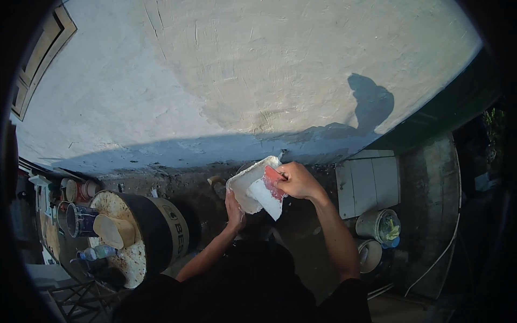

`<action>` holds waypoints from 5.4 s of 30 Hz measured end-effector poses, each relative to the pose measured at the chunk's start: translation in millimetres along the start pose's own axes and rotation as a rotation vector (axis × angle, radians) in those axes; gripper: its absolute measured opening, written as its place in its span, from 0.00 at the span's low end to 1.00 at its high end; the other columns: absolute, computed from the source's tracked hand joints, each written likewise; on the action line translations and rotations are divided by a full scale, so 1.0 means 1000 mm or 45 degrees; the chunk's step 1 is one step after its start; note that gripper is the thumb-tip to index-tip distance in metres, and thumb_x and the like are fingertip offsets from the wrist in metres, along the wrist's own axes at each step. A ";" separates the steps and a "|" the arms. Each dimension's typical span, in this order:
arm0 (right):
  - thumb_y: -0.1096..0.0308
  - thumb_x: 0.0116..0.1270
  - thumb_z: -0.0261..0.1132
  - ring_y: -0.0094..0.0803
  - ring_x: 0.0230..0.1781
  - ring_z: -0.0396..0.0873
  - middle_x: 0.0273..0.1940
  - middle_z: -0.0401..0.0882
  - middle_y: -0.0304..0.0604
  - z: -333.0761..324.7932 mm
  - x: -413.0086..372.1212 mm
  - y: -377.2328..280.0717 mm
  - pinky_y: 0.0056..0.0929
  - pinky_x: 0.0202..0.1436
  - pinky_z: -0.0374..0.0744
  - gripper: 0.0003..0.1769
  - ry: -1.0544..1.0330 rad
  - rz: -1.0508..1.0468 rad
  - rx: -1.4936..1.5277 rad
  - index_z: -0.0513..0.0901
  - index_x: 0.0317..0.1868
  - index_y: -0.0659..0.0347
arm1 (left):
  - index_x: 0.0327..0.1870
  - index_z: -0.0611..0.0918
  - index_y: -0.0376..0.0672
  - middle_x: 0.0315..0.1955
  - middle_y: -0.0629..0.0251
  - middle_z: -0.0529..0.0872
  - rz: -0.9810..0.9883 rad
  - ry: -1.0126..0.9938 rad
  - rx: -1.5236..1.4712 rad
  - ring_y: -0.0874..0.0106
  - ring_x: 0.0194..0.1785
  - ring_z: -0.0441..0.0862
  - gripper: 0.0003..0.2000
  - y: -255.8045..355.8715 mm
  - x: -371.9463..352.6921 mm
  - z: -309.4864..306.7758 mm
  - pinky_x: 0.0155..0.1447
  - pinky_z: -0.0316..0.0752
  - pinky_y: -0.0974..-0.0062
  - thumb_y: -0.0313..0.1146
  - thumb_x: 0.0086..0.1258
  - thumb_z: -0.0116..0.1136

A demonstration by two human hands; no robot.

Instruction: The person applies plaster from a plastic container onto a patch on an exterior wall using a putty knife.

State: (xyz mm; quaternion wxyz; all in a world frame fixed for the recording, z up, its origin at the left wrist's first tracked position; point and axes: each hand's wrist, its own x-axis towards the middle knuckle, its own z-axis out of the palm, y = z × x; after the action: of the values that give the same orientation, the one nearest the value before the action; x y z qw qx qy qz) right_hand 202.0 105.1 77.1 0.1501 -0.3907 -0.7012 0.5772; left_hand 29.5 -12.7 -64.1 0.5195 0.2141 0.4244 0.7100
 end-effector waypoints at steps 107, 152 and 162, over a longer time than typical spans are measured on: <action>0.85 0.62 0.60 0.41 0.49 0.78 0.52 0.73 0.46 0.403 0.339 0.168 0.45 0.43 0.84 0.20 1.032 0.497 1.602 0.69 0.53 0.59 | 0.65 0.66 0.48 0.61 0.64 0.70 -0.061 0.595 -0.189 0.62 0.64 0.69 0.28 0.151 -0.021 -0.370 0.68 0.64 0.58 0.58 0.75 0.31; 0.81 0.63 0.63 0.31 0.43 0.78 0.44 0.77 0.41 0.441 0.470 0.213 0.37 0.44 0.81 0.13 1.289 0.132 1.661 0.73 0.46 0.59 | 0.68 0.64 0.46 0.65 0.59 0.67 -0.211 0.539 -0.117 0.56 0.65 0.68 0.35 0.130 -0.001 -0.390 0.67 0.65 0.52 0.64 0.71 0.30; 0.81 0.64 0.61 0.32 0.46 0.79 0.46 0.77 0.41 0.449 0.427 0.139 0.41 0.48 0.82 0.13 1.132 -0.047 1.689 0.73 0.48 0.60 | 0.70 0.61 0.48 0.68 0.59 0.62 -0.167 0.452 -0.111 0.55 0.68 0.63 0.37 0.124 -0.023 -0.426 0.70 0.59 0.48 0.66 0.70 0.26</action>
State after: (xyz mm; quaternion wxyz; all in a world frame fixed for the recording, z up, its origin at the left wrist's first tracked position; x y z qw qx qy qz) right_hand -320.5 106.1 -283.6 0.6265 -0.4017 -0.0923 0.6616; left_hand -347.7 -208.3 -192.2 0.4905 0.0348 0.4911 0.7191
